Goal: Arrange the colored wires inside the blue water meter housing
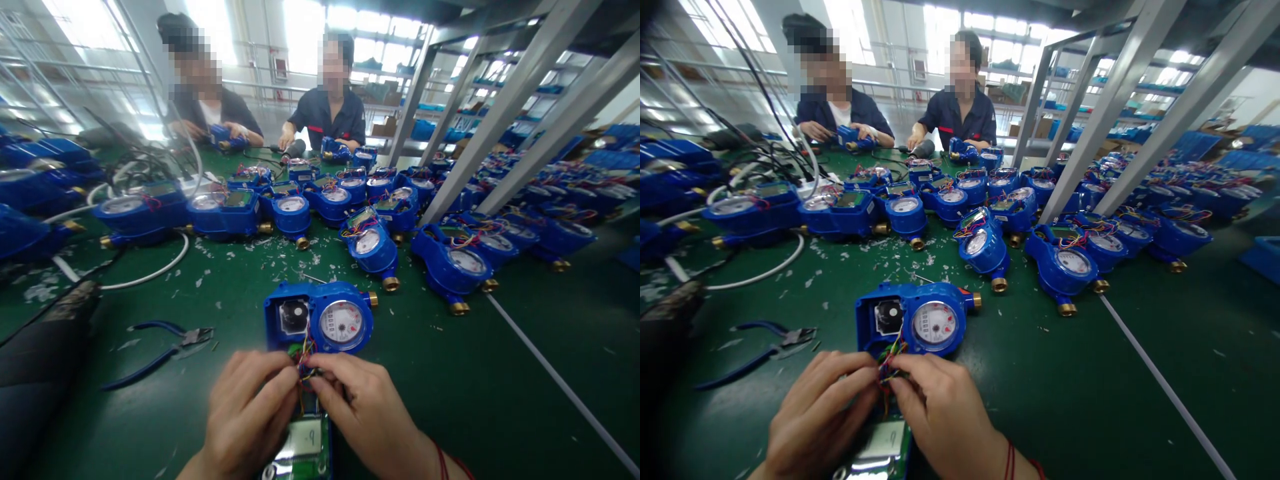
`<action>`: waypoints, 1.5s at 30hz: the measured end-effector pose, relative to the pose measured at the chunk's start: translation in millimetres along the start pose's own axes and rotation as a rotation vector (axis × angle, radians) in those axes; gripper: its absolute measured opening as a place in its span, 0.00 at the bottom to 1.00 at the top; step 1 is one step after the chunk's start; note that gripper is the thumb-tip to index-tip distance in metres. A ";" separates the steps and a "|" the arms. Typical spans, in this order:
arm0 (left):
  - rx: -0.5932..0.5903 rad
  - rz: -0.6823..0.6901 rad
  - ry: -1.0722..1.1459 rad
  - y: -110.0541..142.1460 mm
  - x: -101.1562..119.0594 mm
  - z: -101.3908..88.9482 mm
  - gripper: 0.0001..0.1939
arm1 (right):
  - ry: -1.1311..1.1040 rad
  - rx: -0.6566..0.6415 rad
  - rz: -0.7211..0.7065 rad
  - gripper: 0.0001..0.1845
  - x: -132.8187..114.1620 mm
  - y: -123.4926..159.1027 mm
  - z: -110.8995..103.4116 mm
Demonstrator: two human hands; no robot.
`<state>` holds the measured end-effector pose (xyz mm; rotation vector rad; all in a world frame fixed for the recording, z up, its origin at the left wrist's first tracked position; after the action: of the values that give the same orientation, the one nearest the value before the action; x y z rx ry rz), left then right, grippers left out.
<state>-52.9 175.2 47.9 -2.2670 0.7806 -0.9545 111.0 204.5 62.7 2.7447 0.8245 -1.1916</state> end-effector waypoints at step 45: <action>-0.323 -0.464 0.434 -26.9 -6.8 -8.1 0.06 | 0.065 0.084 -0.033 0.09 9.4 1.1 4.6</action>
<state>-55.1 196.0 67.9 -2.6204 0.6217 -1.6805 113.8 206.7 52.8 2.8614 0.8483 -1.1751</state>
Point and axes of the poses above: each hand's wrist, its own y-axis away from the middle knuckle, its own z-axis out of the palm, x = y × z, the point moved 2 cm from there along -y, towards the middle knuckle, and after that the axes turned 15 degrees about y, right-handed, at the moved point
